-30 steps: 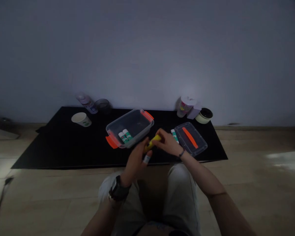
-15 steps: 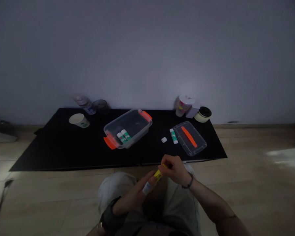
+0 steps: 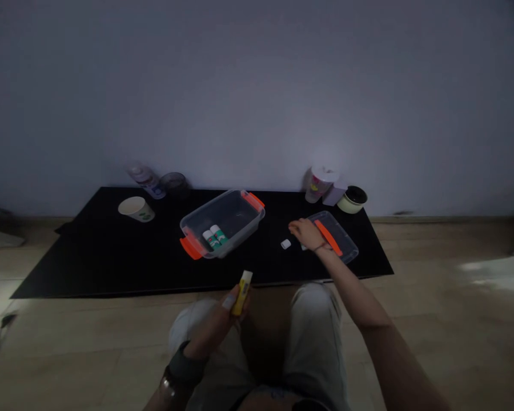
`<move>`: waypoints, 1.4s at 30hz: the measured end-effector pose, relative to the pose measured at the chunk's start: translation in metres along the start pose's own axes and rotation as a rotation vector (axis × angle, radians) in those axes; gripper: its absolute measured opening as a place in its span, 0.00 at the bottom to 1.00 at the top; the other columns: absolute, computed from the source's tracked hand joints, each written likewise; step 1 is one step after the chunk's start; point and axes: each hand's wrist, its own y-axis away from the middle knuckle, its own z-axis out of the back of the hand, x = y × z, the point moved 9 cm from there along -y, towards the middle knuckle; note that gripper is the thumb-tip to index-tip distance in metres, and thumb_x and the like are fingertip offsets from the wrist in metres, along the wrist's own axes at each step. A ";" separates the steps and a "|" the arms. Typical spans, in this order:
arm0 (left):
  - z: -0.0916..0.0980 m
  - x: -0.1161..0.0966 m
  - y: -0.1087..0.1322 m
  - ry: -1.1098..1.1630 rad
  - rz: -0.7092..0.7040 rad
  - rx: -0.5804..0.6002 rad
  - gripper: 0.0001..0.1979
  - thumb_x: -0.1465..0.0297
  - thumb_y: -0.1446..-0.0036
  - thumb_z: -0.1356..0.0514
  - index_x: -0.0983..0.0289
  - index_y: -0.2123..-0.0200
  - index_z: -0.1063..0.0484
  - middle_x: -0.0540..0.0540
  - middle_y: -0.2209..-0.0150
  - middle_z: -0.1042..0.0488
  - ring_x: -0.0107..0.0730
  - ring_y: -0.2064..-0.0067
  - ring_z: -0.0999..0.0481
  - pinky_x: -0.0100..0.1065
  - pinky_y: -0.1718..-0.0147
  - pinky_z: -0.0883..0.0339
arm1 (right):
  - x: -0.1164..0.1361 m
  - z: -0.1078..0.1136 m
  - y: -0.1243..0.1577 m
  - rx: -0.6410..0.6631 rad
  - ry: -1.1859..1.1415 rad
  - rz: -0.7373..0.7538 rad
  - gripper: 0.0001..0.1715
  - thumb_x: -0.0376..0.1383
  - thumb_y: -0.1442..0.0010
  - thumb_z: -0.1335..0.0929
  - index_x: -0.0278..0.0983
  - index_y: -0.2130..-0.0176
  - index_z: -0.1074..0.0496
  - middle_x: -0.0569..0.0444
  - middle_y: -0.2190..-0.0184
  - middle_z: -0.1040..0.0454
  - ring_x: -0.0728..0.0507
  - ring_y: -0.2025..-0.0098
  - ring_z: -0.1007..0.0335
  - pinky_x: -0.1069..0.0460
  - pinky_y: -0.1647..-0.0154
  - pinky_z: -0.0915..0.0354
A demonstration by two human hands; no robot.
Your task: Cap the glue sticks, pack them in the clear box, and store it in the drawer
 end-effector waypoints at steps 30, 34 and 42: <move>-0.045 -0.064 -0.171 -1.654 -0.161 -0.409 0.24 0.58 0.33 0.51 0.70 0.43 0.37 0.67 0.60 0.22 0.49 0.55 0.20 0.40 0.60 0.30 | -0.005 -0.073 0.028 -0.151 0.308 -0.046 0.18 0.37 0.30 0.39 0.35 0.45 0.29 0.44 0.56 0.26 0.39 0.51 0.33 0.48 0.53 0.41; -0.040 -0.073 -0.154 -1.657 -0.248 -0.447 0.30 0.57 0.33 0.51 0.72 0.36 0.43 0.70 0.53 0.24 0.51 0.54 0.20 0.40 0.61 0.29 | -0.005 -0.048 0.025 -0.246 0.218 -0.045 0.19 0.38 0.30 0.38 0.35 0.44 0.30 0.43 0.54 0.25 0.39 0.52 0.33 0.48 0.53 0.39; -0.012 -0.068 -0.059 -1.529 -0.560 -0.412 0.22 0.61 0.32 0.49 0.65 0.41 0.34 0.61 0.55 0.22 0.39 0.57 0.20 0.34 0.60 0.30 | 0.115 0.026 -0.020 -0.328 -0.121 0.293 0.16 0.37 0.31 0.38 0.35 0.47 0.29 0.48 0.58 0.25 0.43 0.53 0.30 0.49 0.47 0.35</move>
